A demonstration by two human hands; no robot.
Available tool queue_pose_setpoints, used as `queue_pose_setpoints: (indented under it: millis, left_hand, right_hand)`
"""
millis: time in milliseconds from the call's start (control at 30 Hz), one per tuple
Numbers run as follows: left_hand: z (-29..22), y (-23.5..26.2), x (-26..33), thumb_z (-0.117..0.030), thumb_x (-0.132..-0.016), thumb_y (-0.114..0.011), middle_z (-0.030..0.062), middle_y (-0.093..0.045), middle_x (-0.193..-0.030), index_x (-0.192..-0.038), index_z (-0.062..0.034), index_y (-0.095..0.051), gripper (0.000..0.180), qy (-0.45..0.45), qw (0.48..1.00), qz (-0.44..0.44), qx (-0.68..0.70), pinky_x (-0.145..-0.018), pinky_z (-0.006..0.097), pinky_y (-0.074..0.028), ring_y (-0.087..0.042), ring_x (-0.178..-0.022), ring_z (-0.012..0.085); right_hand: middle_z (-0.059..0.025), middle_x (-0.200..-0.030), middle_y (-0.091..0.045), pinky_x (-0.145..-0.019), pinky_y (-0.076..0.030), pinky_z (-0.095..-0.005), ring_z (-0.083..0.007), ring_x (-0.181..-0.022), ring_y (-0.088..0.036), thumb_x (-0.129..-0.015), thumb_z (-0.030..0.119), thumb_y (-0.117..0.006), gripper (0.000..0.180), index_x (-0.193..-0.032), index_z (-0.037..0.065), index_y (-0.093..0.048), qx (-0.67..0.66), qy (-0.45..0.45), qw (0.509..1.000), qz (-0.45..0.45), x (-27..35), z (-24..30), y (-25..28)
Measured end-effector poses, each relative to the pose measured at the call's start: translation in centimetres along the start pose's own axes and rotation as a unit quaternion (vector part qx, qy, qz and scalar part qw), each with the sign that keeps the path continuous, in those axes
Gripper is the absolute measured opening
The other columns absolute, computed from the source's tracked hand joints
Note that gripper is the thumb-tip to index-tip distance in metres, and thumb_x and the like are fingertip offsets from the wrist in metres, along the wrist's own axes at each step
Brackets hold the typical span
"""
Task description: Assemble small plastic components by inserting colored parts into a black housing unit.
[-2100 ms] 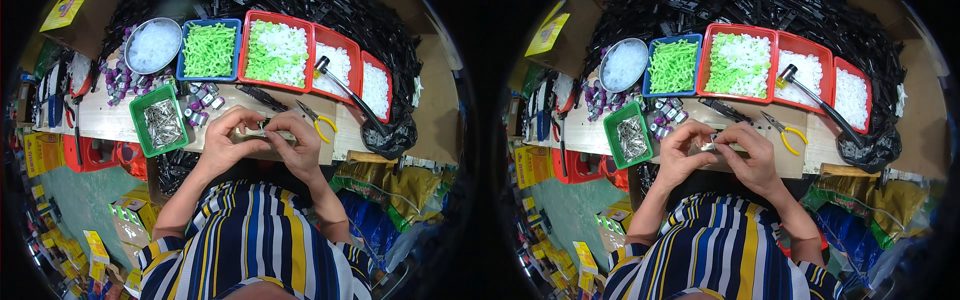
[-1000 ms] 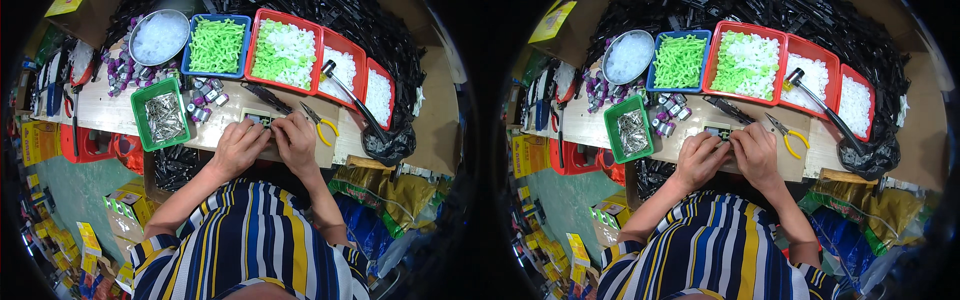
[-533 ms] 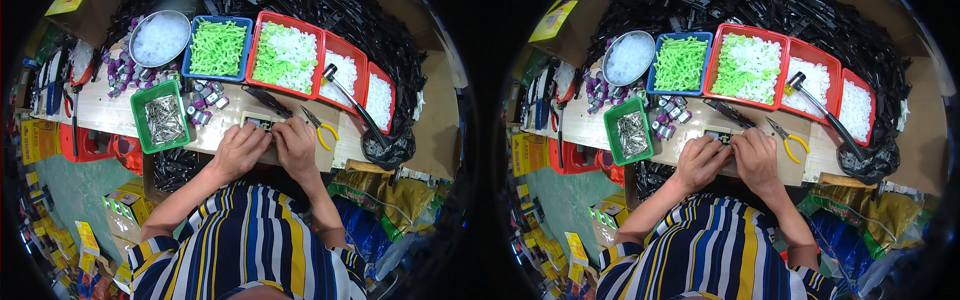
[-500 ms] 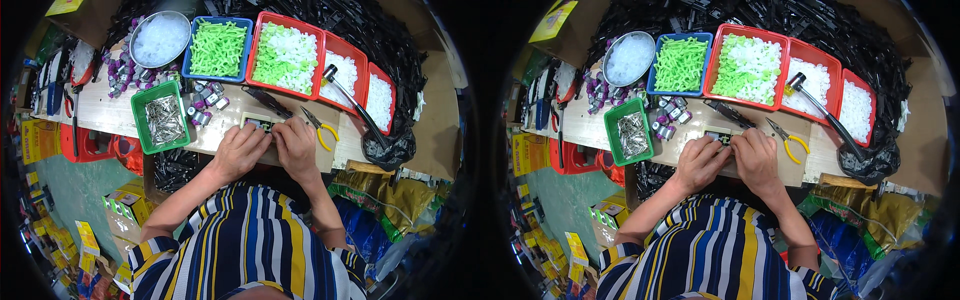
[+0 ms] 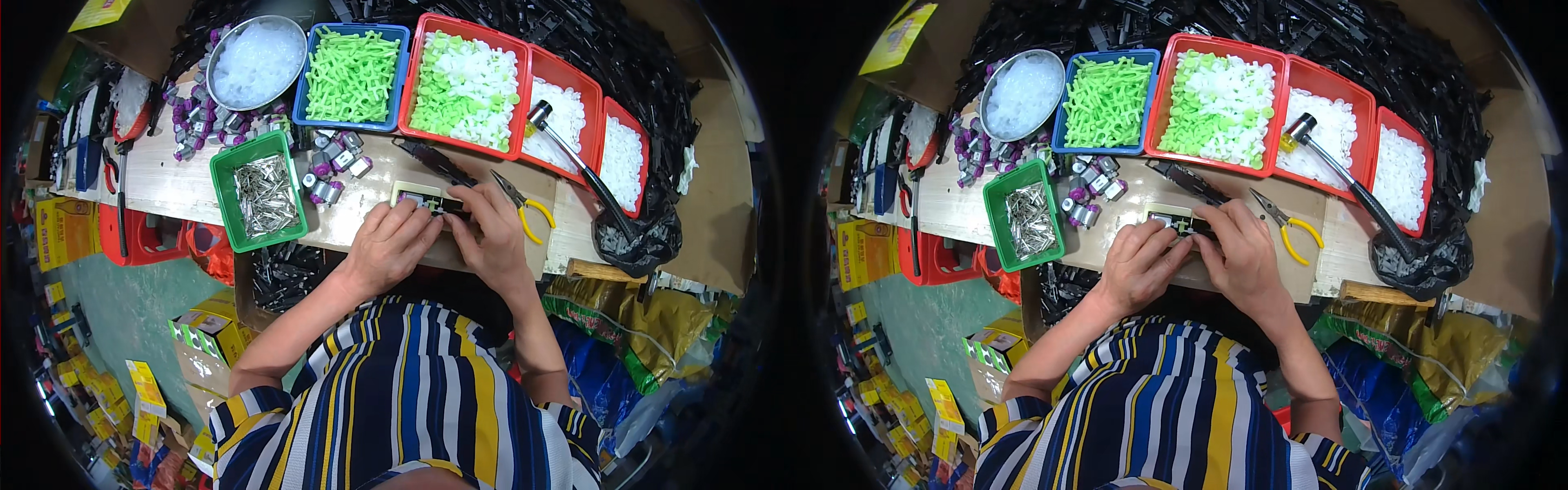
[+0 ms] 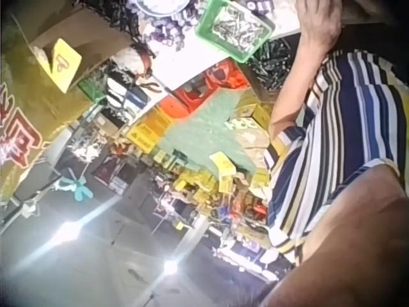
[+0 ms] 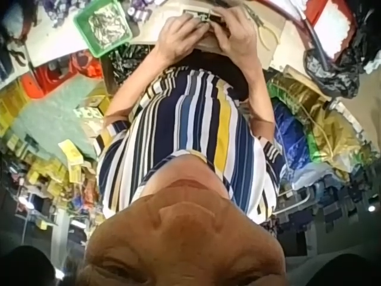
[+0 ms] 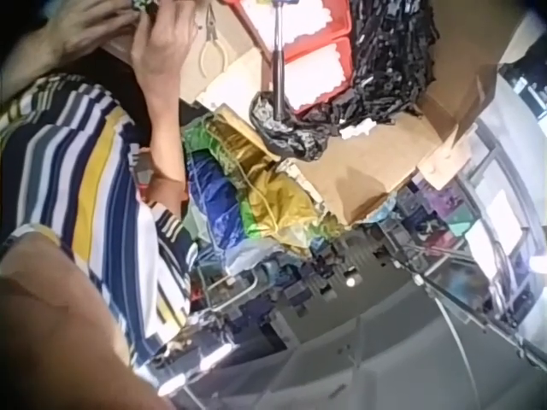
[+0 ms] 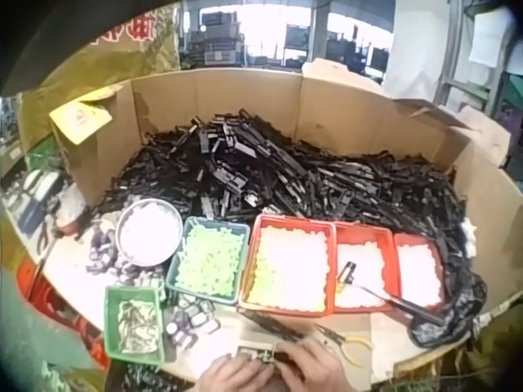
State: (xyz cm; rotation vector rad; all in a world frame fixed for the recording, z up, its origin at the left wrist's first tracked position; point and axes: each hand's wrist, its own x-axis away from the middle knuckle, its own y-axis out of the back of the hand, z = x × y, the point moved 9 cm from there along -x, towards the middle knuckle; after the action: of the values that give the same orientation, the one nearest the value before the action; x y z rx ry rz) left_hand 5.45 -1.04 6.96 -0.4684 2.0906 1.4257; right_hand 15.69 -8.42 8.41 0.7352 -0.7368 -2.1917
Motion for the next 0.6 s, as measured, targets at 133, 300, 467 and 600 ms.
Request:
queue_pose_setpoints:
  millis: [133, 300, 467, 600]
  left_hand:
    - [0.1, -0.1, 0.1, -0.006, -0.069, -0.068, 0.0082, -0.060, -0.107, -0.107, -0.0047, -0.071, 0.039, 0.000, 1.000, -0.006, 0.004, -0.075, 0.036, -0.047, -0.059, -0.100, 0.0271]
    - [0.1, 0.0, 0.2, -0.007, -0.071, -0.066, 0.0090, -0.060, -0.108, -0.109, -0.0041, -0.070, 0.039, -0.005, 1.000, 0.007, 0.009, -0.074, 0.036, -0.047, -0.058, -0.100, 0.0271]
    - [0.3, 0.0, 0.4, -0.007, -0.070, -0.065, 0.0096, -0.060, -0.108, -0.109, -0.0032, -0.069, 0.039, -0.009, 1.000, 0.001, 0.021, -0.074, 0.037, -0.047, -0.059, -0.100, 0.0271]
    - [0.0, -0.1, 0.2, -0.011, -0.077, -0.062, 0.0111, -0.059, -0.111, -0.110, -0.0003, -0.066, 0.035, -0.019, 0.999, 0.031, 0.003, -0.084, 0.038, -0.046, -0.057, -0.105, 0.0271]
  right_hand:
    - [-0.0110, -0.088, -0.058, -0.069, -0.047, -0.0373, -0.0279, -0.079, -0.060, -0.076, 0.001, -0.073, 0.029, -0.105, 0.002, -0.068, 0.039, 0.038, 0.998, 0.027, 0.0, 0.1, -0.3]
    - [-0.0101, -0.088, -0.058, -0.070, -0.046, -0.0374, -0.0278, -0.080, -0.060, -0.076, 0.002, -0.072, 0.028, -0.104, 0.003, -0.068, 0.069, 0.062, 0.995, 0.038, 0.1, 0.7, -0.5]
    - [-0.0092, -0.088, -0.057, -0.071, -0.045, -0.0369, -0.0271, -0.082, -0.060, -0.077, 0.002, -0.072, 0.027, -0.104, 0.003, -0.068, 0.094, 0.070, 0.992, 0.053, -0.1, 1.2, -0.7]
    - [-0.0086, -0.087, -0.059, -0.071, -0.045, -0.0374, -0.0271, -0.081, -0.061, -0.077, 0.002, -0.071, 0.026, -0.103, 0.003, -0.068, 0.086, 0.073, 0.993, 0.046, -0.1, 1.0, -0.5]
